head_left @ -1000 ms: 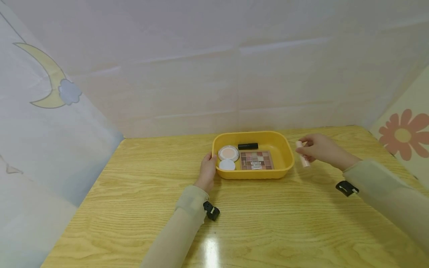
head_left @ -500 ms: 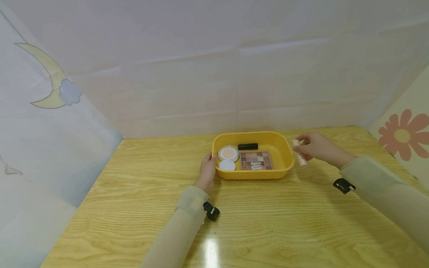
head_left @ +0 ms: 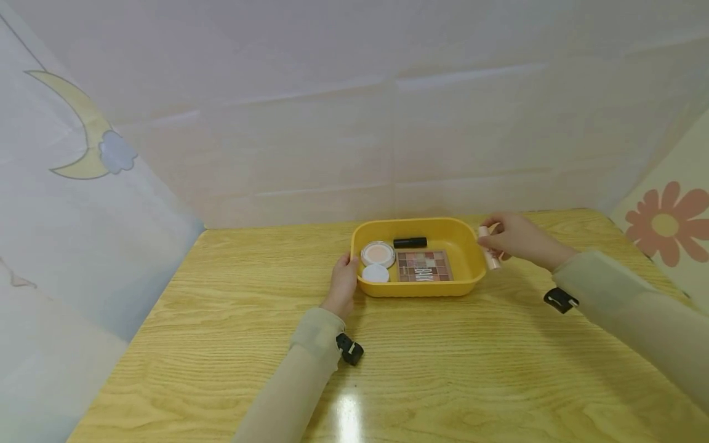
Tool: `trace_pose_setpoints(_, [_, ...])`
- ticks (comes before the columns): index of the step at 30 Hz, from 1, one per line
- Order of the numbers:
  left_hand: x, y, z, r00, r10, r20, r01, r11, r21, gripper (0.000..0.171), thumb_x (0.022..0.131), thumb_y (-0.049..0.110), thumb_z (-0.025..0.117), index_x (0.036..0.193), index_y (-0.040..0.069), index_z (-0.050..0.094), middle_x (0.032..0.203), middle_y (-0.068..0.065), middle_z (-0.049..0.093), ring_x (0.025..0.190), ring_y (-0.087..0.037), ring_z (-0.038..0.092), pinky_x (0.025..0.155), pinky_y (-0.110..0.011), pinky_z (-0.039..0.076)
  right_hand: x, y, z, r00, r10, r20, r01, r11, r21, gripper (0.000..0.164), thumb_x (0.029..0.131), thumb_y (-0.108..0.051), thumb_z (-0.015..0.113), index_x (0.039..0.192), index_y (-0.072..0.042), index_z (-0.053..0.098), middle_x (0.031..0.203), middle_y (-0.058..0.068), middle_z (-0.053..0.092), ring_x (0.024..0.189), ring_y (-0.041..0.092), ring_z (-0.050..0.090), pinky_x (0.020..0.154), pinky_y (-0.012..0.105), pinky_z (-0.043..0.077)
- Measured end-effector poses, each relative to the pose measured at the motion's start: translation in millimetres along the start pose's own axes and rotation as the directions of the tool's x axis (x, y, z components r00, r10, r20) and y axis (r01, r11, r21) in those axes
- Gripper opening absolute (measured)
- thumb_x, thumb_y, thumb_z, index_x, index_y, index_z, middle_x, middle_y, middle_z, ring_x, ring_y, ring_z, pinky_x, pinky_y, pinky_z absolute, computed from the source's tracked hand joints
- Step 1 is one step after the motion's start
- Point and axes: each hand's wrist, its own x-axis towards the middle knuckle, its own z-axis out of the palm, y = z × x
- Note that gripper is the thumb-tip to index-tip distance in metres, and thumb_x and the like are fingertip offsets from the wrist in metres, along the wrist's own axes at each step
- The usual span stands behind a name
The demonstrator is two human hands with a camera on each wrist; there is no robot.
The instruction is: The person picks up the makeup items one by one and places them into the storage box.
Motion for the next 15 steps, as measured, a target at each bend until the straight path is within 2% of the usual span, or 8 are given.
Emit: trace_pose_setpoints(15, [-0.6,0.7,0.5,1.000,0.018,-0.008,-0.018,1.000,-0.007,0.048,0.106,0.016,0.035,0.150,-0.003,0.028,0.155,-0.019,0.028,0.143,-0.030,0.023,0.117,-0.042,0.021,17,-14,3,0.999,-0.001,0.043,0.001,1.000,-0.010,0.043,0.096,-0.013,0.058,0.123,0.016,0.042,0.080,0.012,0.062,0.066,0.020,0.059,0.062,0.037,0.055])
